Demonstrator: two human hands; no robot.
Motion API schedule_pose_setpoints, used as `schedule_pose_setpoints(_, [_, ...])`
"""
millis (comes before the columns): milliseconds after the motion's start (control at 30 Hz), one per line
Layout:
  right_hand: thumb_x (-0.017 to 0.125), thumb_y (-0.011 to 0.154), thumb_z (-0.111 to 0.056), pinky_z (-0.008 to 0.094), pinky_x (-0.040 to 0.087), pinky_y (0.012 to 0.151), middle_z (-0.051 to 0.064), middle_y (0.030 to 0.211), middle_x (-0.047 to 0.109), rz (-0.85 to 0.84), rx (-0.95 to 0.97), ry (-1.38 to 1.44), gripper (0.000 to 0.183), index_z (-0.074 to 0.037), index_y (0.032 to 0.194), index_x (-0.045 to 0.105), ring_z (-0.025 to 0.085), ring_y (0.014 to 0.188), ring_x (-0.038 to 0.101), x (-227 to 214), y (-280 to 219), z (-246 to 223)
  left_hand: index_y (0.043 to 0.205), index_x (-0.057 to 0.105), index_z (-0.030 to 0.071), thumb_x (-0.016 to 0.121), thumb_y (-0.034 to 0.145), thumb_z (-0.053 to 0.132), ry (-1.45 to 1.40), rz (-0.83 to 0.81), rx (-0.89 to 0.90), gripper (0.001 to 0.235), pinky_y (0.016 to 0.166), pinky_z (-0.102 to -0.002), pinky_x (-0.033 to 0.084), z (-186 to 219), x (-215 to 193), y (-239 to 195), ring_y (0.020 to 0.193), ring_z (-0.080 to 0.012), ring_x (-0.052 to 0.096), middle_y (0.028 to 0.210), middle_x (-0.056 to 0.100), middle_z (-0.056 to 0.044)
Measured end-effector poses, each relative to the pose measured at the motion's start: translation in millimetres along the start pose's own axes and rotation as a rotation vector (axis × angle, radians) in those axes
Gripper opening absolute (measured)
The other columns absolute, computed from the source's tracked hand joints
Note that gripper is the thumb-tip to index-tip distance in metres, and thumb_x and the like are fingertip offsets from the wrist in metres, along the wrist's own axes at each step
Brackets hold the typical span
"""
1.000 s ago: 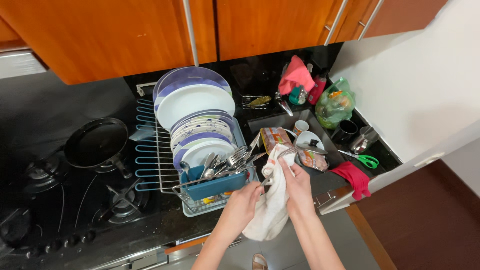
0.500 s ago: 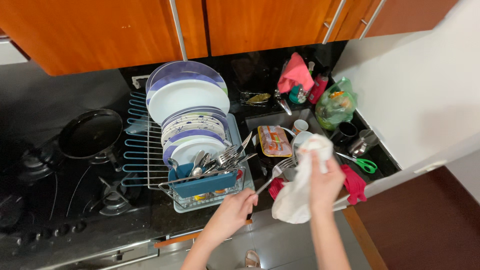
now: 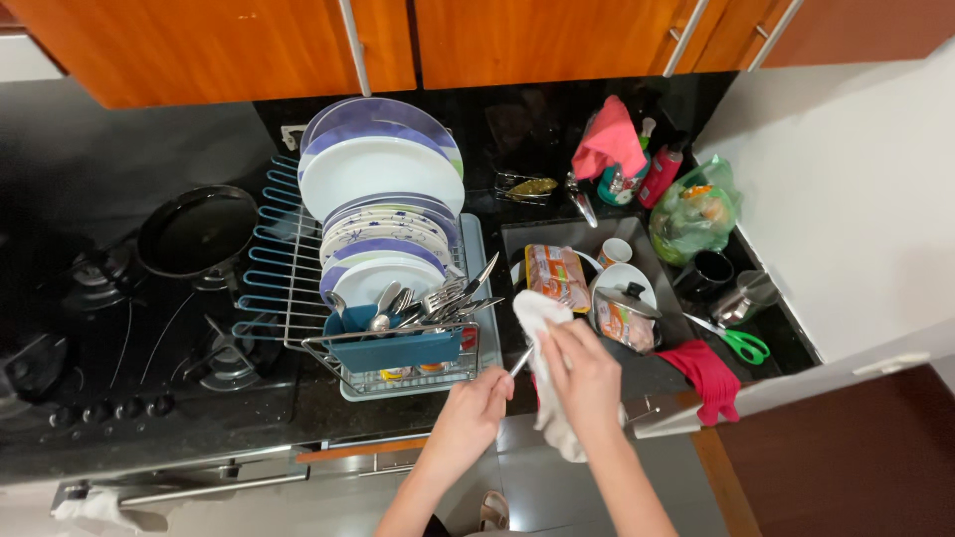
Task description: The person dries metal spoons and forks with a white cloth and places them into a cutlery drawer. The person repeats this process for several pieces of cutlery taken from a dish rack.
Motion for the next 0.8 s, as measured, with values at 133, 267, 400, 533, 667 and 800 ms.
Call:
schedule_pose_setpoints(133, [0.064,0.1,-0.018,0.032,0.051,0.063,0.0,0.098,0.068,-0.051,0.004,0.058,0.015,-0.008,0.105,0.073,0.015,0.079,0.066,5.7,-3.7,7.3,0.089,0.058,0.014,0.041,0.107,0.019,0.021,0.007,-0.049,0.026,0.064,-0.033,0.041,11.7,-9.7,-6.0,0.052,-0.0197,0.049,0.063,0.055,-0.003])
schedule_pose_setpoints(267, [0.064,0.102,-0.02,0.036,0.051,0.078,0.004,0.102,0.066,0.062,0.099,-0.034,0.015,-0.008,0.102,0.074,0.021,0.091,0.064,-20.9,9.3,44.8,0.092,0.06,0.014,0.043,0.107,0.019,0.04,-0.026,-0.017,0.023,0.062,-0.035,0.041,11.7,-0.3,-9.1,0.054,-0.0231,0.053,0.065,0.058,-0.004])
schedule_pose_setpoints(400, [0.056,0.104,-0.023,0.03,0.042,0.1,0.003,0.117,0.069,0.086,0.583,0.304,0.025,-0.004,0.114,0.069,0.015,0.111,0.06,-35.2,7.1,114.1,0.089,0.057,0.016,0.041,0.106,0.017,0.01,0.047,-0.077,0.023,0.06,-0.034,0.043,-6.4,-9.8,-12.7,0.045,-0.0201,0.05,0.055,0.048,-0.002])
schedule_pose_setpoints(533, [0.055,0.097,-0.036,0.03,0.037,0.118,0.009,0.156,0.051,0.095,1.05,0.658,0.062,-0.003,0.149,0.049,0.016,0.143,0.048,-4.8,-25.6,111.9,0.093,0.058,0.015,0.04,0.108,0.026,-0.027,0.116,-0.064,0.025,0.064,-0.033,0.04,4.6,-15.5,-7.3,0.061,-0.0178,0.052,0.064,0.055,0.0])
schedule_pose_setpoints(667, [0.063,0.1,-0.027,0.03,0.051,0.067,0.01,0.098,0.074,-0.078,1.086,1.21,0.033,-0.001,0.12,0.069,0.016,0.079,0.066,58.4,-49.5,81.5,0.096,0.055,0.012,0.04,0.11,0.025,-0.004,0.108,0.062,0.025,0.062,-0.039,0.043,18.7,10.9,6.6,0.058,-0.0286,0.056,0.066,0.058,-0.007])
schedule_pose_setpoints(800, [0.064,0.102,-0.023,0.025,0.044,0.065,0.002,0.086,0.069,-0.174,1.01,1.222,0.023,-0.002,0.107,0.072,0.009,0.074,0.058,56.1,-45.5,59.7,0.099,0.054,0.009,0.04,0.112,0.028,0.015,0.026,0.0,0.028,0.06,-0.043,0.036,14.9,23.7,4.8,0.054,-0.0355,0.052,0.064,0.056,-0.015])
Point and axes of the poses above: each hand's wrist, its own y-axis towards the middle knuckle, its own x-axis out of the palm, z = x × y, the point moved 10 cm from there along y, towards the middle knuckle
